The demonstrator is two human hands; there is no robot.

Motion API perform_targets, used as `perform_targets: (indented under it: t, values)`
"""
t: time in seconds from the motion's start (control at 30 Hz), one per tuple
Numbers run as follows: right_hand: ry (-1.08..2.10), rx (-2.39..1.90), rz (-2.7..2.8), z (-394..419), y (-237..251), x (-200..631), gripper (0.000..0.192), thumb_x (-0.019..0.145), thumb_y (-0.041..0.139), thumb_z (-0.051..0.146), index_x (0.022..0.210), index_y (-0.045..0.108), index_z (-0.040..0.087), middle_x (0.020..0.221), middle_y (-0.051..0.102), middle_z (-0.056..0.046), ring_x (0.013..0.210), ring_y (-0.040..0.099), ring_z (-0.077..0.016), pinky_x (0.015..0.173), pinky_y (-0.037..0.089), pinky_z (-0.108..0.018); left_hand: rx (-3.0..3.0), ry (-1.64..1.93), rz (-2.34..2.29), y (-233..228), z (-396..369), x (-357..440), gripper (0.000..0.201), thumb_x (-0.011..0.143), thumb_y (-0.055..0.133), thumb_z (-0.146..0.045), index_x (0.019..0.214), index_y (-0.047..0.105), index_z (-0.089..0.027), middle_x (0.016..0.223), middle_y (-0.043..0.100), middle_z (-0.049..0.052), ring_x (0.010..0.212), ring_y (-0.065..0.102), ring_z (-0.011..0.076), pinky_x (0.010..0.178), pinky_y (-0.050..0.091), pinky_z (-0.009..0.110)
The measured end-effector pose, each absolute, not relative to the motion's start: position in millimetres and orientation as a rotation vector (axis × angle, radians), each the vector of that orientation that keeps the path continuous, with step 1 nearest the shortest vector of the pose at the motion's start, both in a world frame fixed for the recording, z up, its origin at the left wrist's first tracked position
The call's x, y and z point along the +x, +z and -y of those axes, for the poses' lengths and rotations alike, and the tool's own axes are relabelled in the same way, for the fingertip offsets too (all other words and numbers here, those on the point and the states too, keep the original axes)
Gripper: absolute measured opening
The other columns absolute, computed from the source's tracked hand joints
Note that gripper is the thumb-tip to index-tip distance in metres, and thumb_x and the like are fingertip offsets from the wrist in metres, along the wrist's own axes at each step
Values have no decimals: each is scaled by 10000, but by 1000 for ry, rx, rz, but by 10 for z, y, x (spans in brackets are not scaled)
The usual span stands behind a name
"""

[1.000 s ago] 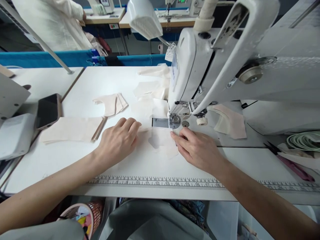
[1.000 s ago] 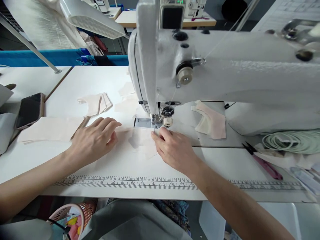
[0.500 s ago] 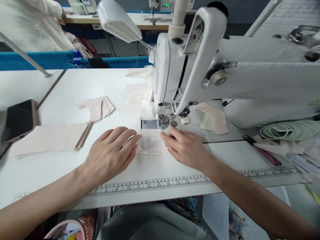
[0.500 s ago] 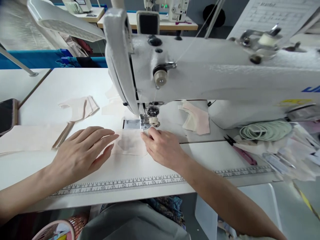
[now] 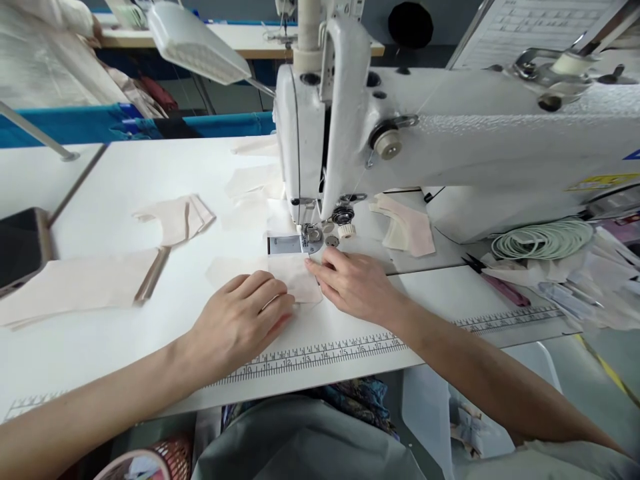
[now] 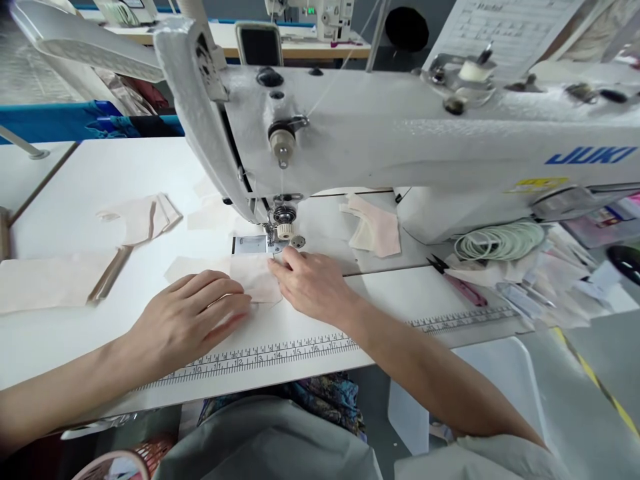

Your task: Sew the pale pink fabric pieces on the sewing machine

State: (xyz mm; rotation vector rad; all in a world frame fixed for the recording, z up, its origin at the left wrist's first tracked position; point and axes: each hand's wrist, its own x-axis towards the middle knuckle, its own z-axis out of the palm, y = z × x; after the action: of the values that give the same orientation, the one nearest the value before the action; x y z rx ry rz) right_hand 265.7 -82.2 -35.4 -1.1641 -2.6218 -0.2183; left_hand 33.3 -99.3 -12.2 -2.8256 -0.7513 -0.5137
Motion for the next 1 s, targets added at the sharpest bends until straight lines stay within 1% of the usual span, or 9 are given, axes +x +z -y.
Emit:
perform_targets:
  t: [0.1, 0.27, 0.5, 0.67, 0.8, 0.9, 1.0]
  values:
    - [-213, -1154, 2629, 818, -365, 2656, 318, 966, 424, 186, 1210, 626, 156, 924, 593, -50, 647, 480, -105, 560, 387, -253, -2802, -479, 732, -166, 981, 393, 112, 938, 521, -123, 917, 630, -117, 882, 668, 69, 853, 609, 226, 628, 481, 317]
    - [-211, -1165, 2643, 815, -373, 2659, 320, 974, 421, 199, 1221, 618, 155, 948, 600, -56, 667, 503, -115, 570, 402, -267, -2800, -440, 714, -215, 967, 401, 83, 903, 547, -70, 890, 626, -93, 880, 656, 76, 795, 596, 218, 576, 467, 313]
    - [-223, -1151, 2636, 814, -369, 2668, 313, 970, 427, 192, 1207, 629, 161, 948, 609, -51, 668, 509, -112, 575, 399, -258, -2780, -461, 711, -235, 972, 402, 64, 886, 572, -71, 922, 618, -98, 911, 663, 67, 809, 604, 217, 545, 444, 314]
    - [-238, -1150, 2618, 818, -379, 2660, 301, 967, 432, 197, 1185, 638, 166, 936, 609, -46, 675, 517, -117, 580, 402, -269, -2773, -458, 706, -227, 986, 409, 67, 884, 567, -62, 894, 619, -103, 895, 670, 61, 802, 619, 216, 539, 437, 313]
    - [-231, -1128, 2618, 810, -377, 2669, 303, 974, 422, 195, 1184, 637, 160, 932, 609, -48, 665, 513, -111, 576, 404, -261, -2753, -518, 704, -202, 991, 435, 55, 908, 575, -121, 889, 625, -109, 850, 674, 59, 787, 631, 219, 536, 433, 312]
    - [-230, -1133, 2626, 804, -379, 2674, 319, 975, 408, 190, 1203, 628, 151, 938, 605, -59, 665, 512, -114, 566, 400, -266, -2757, -560, 706, -177, 991, 448, 79, 927, 564, -157, 907, 628, -114, 826, 674, 55, 776, 631, 215, 559, 442, 312]
    - [-216, -1151, 2652, 820, -379, 2646, 349, 977, 392, 200, 1254, 600, 151, 971, 603, -72, 681, 522, -126, 546, 390, -276, -2761, -615, 692, -162, 993, 443, 91, 932, 553, -161, 958, 623, -109, 863, 678, 66, 814, 623, 224, 605, 453, 319]
